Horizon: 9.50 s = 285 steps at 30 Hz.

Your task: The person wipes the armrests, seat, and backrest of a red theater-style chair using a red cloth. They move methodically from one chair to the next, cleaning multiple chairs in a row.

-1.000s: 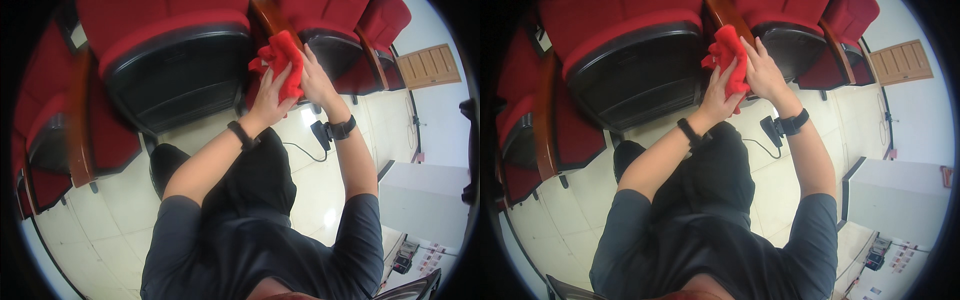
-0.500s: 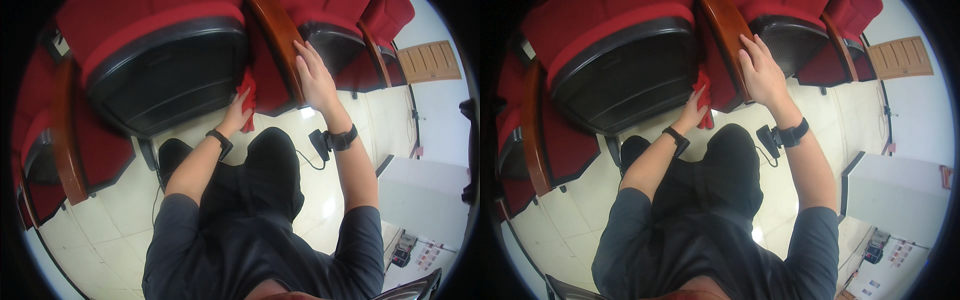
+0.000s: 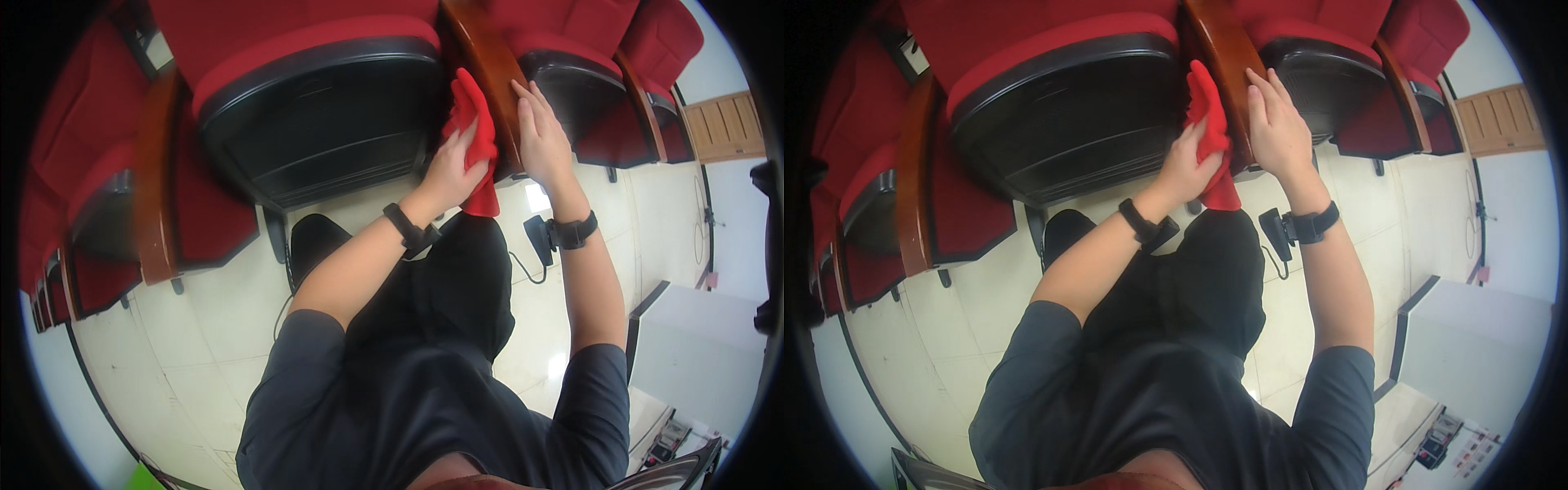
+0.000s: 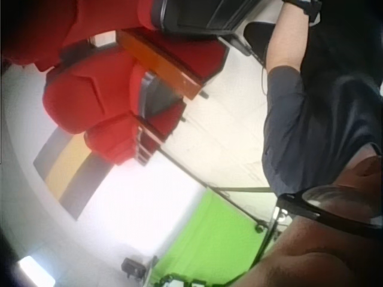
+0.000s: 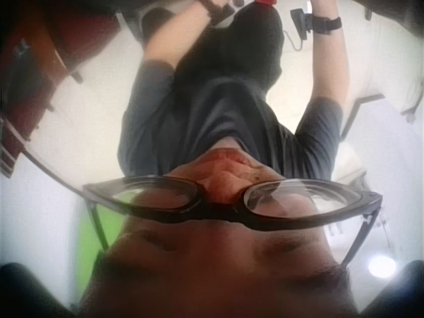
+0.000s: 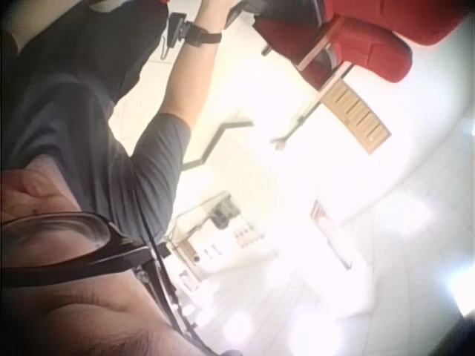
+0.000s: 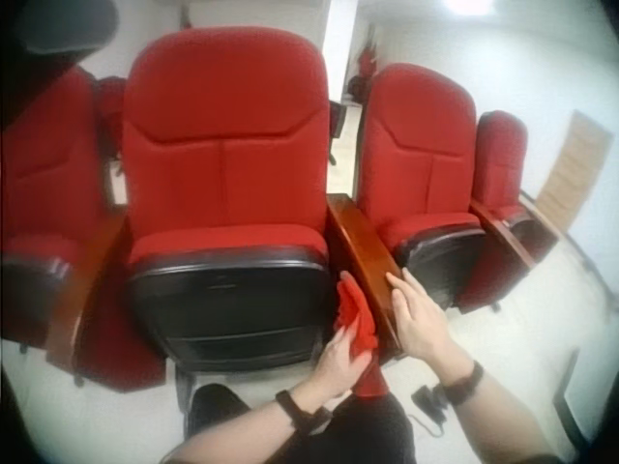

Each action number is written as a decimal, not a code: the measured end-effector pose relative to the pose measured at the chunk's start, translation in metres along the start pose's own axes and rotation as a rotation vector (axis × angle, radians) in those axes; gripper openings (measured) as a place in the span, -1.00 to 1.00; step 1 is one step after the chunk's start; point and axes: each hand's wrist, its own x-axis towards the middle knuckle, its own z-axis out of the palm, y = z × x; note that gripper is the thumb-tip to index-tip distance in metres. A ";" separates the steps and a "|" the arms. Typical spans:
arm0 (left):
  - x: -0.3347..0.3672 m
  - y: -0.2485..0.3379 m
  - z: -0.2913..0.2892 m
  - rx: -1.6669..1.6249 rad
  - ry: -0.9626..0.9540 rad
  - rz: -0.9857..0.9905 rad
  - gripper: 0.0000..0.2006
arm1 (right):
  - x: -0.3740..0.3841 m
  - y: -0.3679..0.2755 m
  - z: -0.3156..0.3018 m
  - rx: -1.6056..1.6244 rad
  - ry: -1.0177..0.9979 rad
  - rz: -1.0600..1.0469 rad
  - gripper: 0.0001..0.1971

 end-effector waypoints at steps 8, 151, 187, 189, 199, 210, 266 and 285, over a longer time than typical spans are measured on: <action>-0.046 -0.102 -0.052 0.382 -0.564 -0.450 -0.62 | 0.002 0.006 -0.001 -0.007 0.001 -0.046 -0.52; -0.152 -0.150 -0.252 0.499 1.155 -0.458 -0.65 | -0.002 0.015 -0.003 -0.014 0.041 0.019 -0.52; -0.095 -0.103 -0.175 -0.508 1.469 -0.570 -0.62 | 0.005 0.038 -0.002 0.191 0.024 -0.058 -0.53; -0.082 -0.072 -0.172 -0.401 1.303 -0.471 -0.62 | 0.005 0.038 -0.003 0.172 0.028 -0.066 -0.53; -0.085 -0.127 -0.170 -0.551 1.485 -0.532 -0.51 | 0.008 0.047 -0.003 0.246 0.018 -0.064 -0.54; -0.165 -0.225 -0.196 -0.939 1.504 -0.458 -0.58 | 0.004 0.040 -0.003 0.188 0.059 -0.067 -0.52; 0.004 -0.049 -0.098 1.075 0.609 0.032 -0.34 | -0.003 0.012 -0.009 0.103 0.138 0.045 -0.60; -0.050 -0.029 -0.226 1.377 0.725 0.152 -0.50 | -0.002 0.017 -0.008 0.236 0.117 0.030 -0.61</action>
